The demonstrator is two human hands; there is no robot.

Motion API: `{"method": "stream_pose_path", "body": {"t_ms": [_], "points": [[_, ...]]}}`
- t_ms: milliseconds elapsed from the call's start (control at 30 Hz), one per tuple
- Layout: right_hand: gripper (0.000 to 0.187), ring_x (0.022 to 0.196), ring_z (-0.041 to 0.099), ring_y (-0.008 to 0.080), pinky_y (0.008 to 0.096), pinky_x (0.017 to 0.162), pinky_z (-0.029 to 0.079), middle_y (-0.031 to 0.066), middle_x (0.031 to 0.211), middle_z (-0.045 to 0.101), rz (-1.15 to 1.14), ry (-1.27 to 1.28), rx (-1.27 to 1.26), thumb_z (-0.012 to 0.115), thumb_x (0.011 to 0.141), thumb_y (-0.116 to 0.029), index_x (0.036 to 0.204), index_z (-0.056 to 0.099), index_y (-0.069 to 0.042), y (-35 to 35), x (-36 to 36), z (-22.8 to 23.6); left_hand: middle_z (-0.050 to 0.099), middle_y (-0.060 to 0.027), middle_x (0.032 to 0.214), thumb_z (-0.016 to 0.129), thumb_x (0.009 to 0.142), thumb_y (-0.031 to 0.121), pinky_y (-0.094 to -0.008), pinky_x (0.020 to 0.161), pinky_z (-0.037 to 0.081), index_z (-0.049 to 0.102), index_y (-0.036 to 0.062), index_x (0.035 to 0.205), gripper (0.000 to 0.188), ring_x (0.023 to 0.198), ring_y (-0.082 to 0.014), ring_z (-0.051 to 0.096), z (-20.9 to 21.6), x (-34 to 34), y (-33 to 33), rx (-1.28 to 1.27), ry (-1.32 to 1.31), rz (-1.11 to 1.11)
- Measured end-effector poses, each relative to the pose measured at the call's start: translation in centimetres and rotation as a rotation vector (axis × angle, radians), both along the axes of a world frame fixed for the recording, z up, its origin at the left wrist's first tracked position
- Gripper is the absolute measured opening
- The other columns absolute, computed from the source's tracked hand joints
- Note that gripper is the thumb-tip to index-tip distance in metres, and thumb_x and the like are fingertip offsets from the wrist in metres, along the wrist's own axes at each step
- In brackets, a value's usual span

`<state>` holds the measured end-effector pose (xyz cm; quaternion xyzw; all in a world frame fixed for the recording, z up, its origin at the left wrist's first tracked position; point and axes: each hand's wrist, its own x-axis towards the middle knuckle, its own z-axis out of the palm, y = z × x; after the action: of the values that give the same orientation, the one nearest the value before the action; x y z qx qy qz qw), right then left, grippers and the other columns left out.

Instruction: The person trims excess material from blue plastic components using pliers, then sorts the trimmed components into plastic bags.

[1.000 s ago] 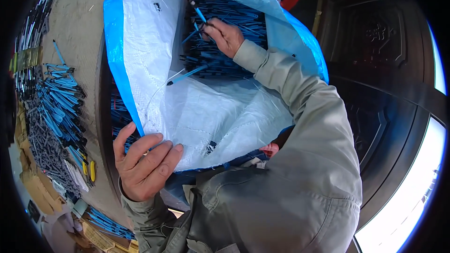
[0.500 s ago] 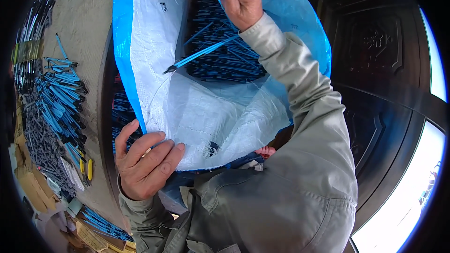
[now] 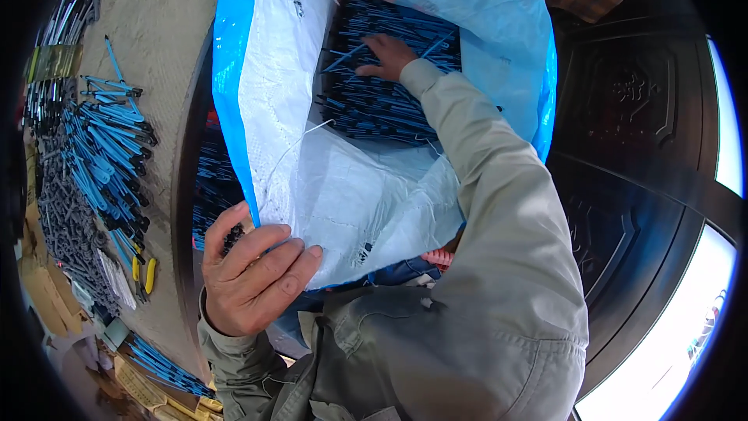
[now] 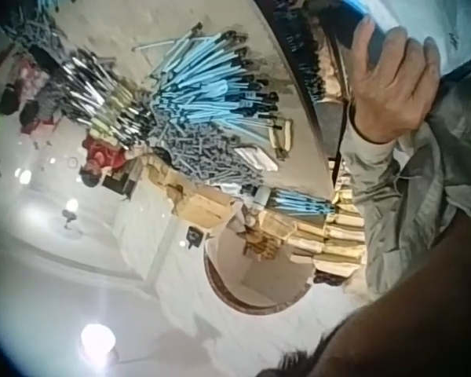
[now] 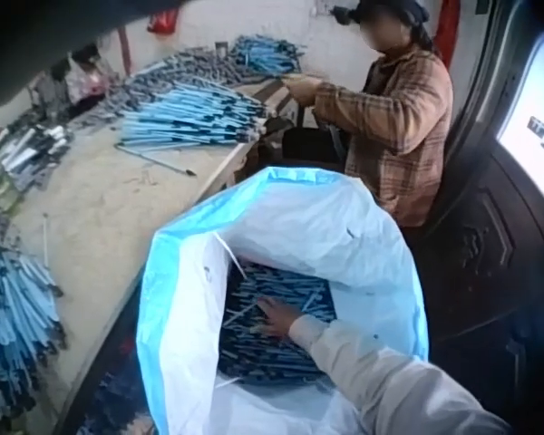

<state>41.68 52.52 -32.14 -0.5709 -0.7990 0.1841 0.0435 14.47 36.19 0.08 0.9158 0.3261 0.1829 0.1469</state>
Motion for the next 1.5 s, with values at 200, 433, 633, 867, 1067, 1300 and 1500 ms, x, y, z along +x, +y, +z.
{"method": "stream_pose_path", "body": {"t_ms": [200, 433, 633, 867, 1067, 1300, 1500], "points": [[0.113, 0.117, 0.041, 0.0347, 0.0478, 0.103, 0.023, 0.0205, 0.137, 0.033, 0.197, -0.381, -0.013, 0.068, 0.06, -0.065, 0.141, 0.017, -0.005, -3.2, 4.4, 0.1, 0.057, 0.0015, 0.074, 0.064, 0.067, 0.009, -0.0423, 0.094, 0.041, 0.066, 0.0113, 0.081, 0.015, 0.084, -0.0122, 0.058, 0.0, 0.3, 0.1, -0.005, -0.016, -0.01], [0.116, 0.112, 0.045, 0.0348, 0.0466, 0.099, 0.029, 0.0227, 0.132, 0.037, -0.053, -0.559, 0.076, 0.078, 0.053, -0.053, 0.14, 0.019, -0.002, -5.5, 2.2, -1.7, 0.057, 0.0016, 0.074, 0.064, 0.067, 0.009, -0.0427, 0.094, 0.041, 0.067, 0.011, 0.08, 0.014, 0.084, -0.0119, 0.058, -0.3, 0.9, 0.3, -0.024, -0.026, -0.03], [0.111, 0.111, 0.045, 0.0359, 0.043, 0.096, 0.034, 0.0232, 0.128, 0.041, -0.043, -0.326, -0.078, 0.081, 0.052, -0.044, 0.137, 0.023, -0.001, -2.5, 3.9, -2.9, 0.057, 0.0013, 0.074, 0.064, 0.067, 0.009, -0.0428, 0.093, 0.042, 0.066, 0.0104, 0.08, 0.014, 0.084, -0.012, 0.058, 0.0, 0.8, 0.2, -0.033, -0.01, -0.027], [0.096, 0.106, 0.048, 0.0341, 0.0437, 0.092, 0.038, 0.0187, 0.115, 0.05, -0.012, -0.268, 0.083, 0.08, 0.054, -0.037, 0.129, 0.033, -0.001, -5.7, 3.4, -4.0, 0.056, 0.0008, 0.074, 0.064, 0.068, 0.009, -0.0424, 0.092, 0.042, 0.066, 0.0102, 0.082, 0.014, 0.083, -0.0123, 0.058, -0.3, 0.9, 0.1, -0.045, -0.023, -0.034], [0.086, 0.105, 0.049, 0.0356, 0.0431, 0.09, 0.04, 0.0192, 0.115, 0.049, -0.041, -0.249, -0.101, 0.08, 0.056, -0.033, 0.123, 0.036, -0.003, -7.1, 0.9, -2.1, 0.055, 0.0003, 0.074, 0.064, 0.069, 0.008, -0.0423, 0.092, 0.043, 0.066, 0.0097, 0.082, 0.014, 0.081, -0.0129, 0.058, -0.4, 0.5, -0.3, -0.061, -0.003, -0.017], [0.074, 0.097, 0.054, 0.033, 0.0435, 0.084, 0.042, 0.0166, 0.106, 0.053, -0.132, -0.194, -0.064, 0.077, 0.059, -0.025, 0.12, 0.04, -0.006, -6.3, 0.7, -2.5, 0.054, 0.0004, 0.074, 0.064, 0.068, 0.008, -0.0427, 0.093, 0.043, 0.066, 0.0093, 0.082, 0.014, 0.081, -0.014, 0.057, -0.3, 0.8, -0.1, -0.032, 0.002, -0.028], [0.066, 0.096, 0.055, 0.0319, 0.0437, 0.081, 0.044, 0.0154, 0.103, 0.055, -0.278, -0.108, -0.196, 0.076, 0.061, -0.021, 0.117, 0.041, -0.009, -7.8, -0.6, -0.5, 0.054, -0.0002, 0.074, 0.063, 0.069, 0.009, -0.0424, 0.093, 0.042, 0.065, 0.008, 0.084, 0.015, 0.081, -0.0143, 0.057, -0.9, 0.3, -1.1, -0.042, -0.008, -0.004]]}}
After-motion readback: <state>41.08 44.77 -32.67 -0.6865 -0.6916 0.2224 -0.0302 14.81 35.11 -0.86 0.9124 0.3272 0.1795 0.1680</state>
